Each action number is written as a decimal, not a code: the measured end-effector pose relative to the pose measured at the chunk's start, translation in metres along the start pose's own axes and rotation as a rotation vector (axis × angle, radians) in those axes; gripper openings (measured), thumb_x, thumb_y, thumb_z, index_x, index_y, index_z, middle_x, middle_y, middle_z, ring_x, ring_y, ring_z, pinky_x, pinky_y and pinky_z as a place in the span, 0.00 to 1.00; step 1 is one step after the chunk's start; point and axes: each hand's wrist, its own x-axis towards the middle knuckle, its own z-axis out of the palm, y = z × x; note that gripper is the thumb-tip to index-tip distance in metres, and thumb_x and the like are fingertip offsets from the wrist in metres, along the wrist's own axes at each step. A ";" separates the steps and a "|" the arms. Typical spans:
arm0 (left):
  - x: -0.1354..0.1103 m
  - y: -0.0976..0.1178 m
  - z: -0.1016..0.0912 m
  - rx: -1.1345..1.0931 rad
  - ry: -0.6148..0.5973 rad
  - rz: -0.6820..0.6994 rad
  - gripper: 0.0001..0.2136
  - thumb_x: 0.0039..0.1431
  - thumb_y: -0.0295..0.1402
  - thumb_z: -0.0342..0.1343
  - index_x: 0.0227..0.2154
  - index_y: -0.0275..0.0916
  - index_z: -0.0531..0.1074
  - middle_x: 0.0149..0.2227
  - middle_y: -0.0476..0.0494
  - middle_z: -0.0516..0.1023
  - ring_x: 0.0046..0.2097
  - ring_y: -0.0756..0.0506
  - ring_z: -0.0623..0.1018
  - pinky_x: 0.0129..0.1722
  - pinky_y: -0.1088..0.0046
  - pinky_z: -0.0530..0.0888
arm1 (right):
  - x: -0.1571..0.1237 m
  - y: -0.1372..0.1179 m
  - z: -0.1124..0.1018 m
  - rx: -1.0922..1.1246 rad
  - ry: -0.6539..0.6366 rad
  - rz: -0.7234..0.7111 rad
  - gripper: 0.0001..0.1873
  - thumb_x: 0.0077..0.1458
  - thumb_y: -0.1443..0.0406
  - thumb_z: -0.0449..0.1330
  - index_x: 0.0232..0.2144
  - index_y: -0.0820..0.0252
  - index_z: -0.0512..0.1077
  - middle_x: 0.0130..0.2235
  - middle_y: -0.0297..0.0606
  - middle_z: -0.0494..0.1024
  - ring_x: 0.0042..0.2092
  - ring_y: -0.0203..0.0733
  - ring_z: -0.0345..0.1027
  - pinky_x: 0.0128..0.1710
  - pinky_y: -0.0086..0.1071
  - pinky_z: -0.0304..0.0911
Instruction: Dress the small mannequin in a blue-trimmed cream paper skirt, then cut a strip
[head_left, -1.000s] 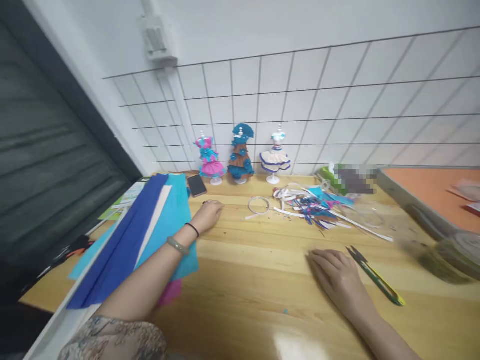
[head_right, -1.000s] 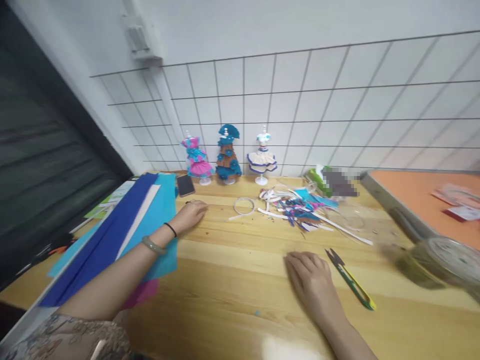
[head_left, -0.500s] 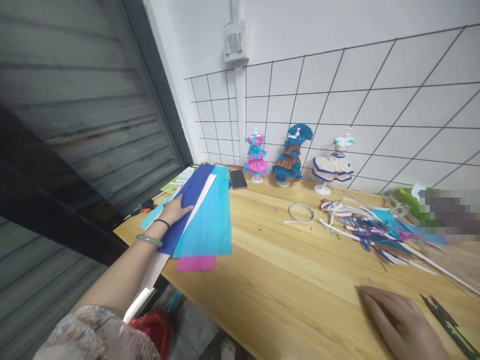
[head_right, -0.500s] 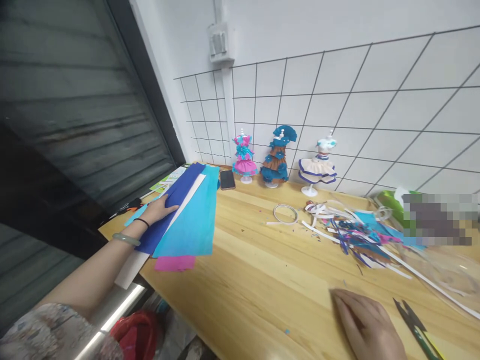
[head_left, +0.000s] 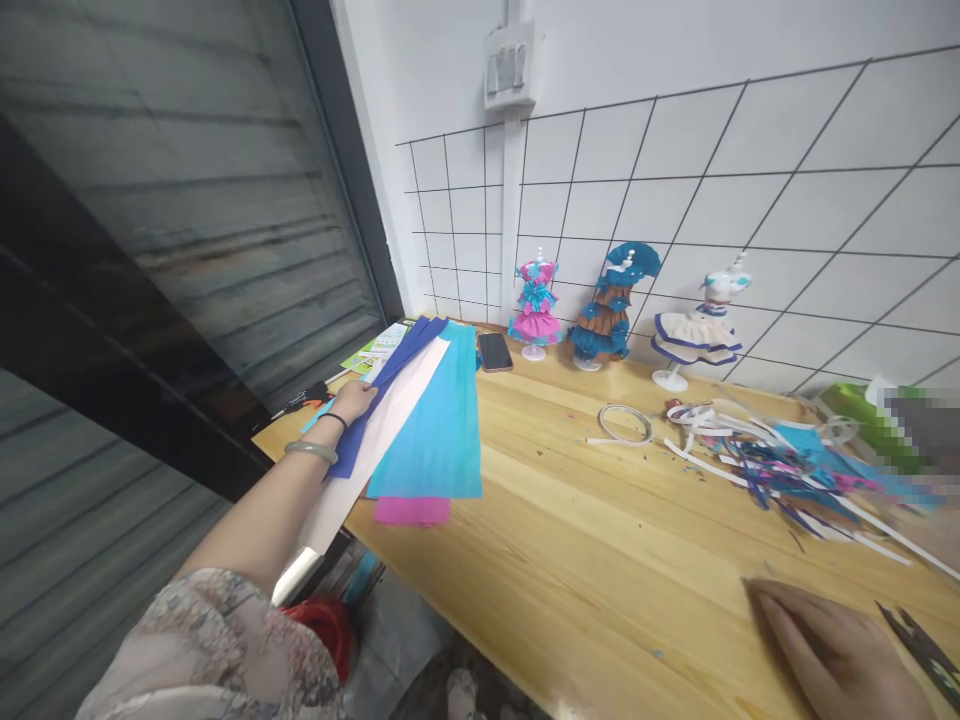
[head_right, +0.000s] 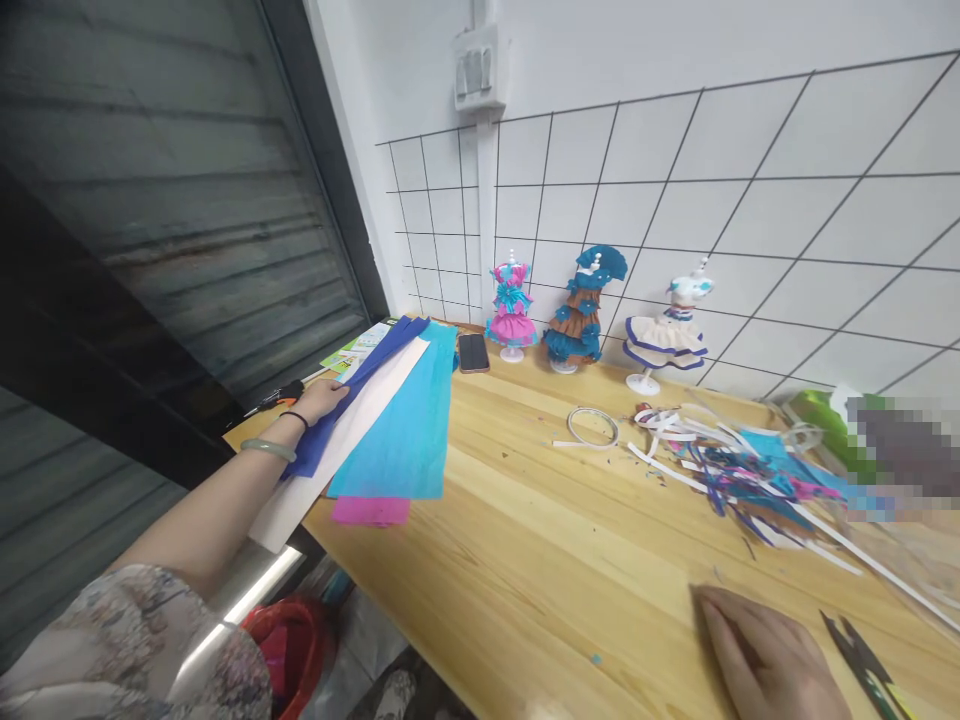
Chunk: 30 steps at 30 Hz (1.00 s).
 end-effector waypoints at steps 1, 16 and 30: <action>0.002 -0.004 -0.004 0.007 0.017 -0.022 0.16 0.61 0.37 0.52 0.49 0.35 0.66 0.49 0.40 0.70 0.46 0.43 0.73 0.44 0.60 0.73 | 0.000 0.000 0.000 0.003 0.004 -0.001 0.15 0.54 0.54 0.52 0.33 0.52 0.74 0.38 0.41 0.80 0.41 0.56 0.72 0.43 0.52 0.67; -0.034 0.043 0.029 0.142 0.182 0.195 0.16 0.61 0.37 0.52 0.49 0.36 0.66 0.49 0.39 0.70 0.48 0.43 0.73 0.46 0.58 0.72 | -0.001 0.000 0.004 -0.006 0.039 -0.040 0.15 0.53 0.54 0.52 0.34 0.54 0.74 0.39 0.44 0.80 0.42 0.56 0.72 0.44 0.53 0.66; -0.022 0.019 -0.054 -0.363 0.009 -0.037 0.16 0.60 0.37 0.52 0.48 0.35 0.67 0.49 0.41 0.70 0.46 0.42 0.73 0.44 0.60 0.73 | 0.001 0.002 0.003 -0.056 0.038 -0.113 0.18 0.54 0.53 0.51 0.34 0.58 0.75 0.39 0.43 0.79 0.42 0.52 0.71 0.45 0.47 0.65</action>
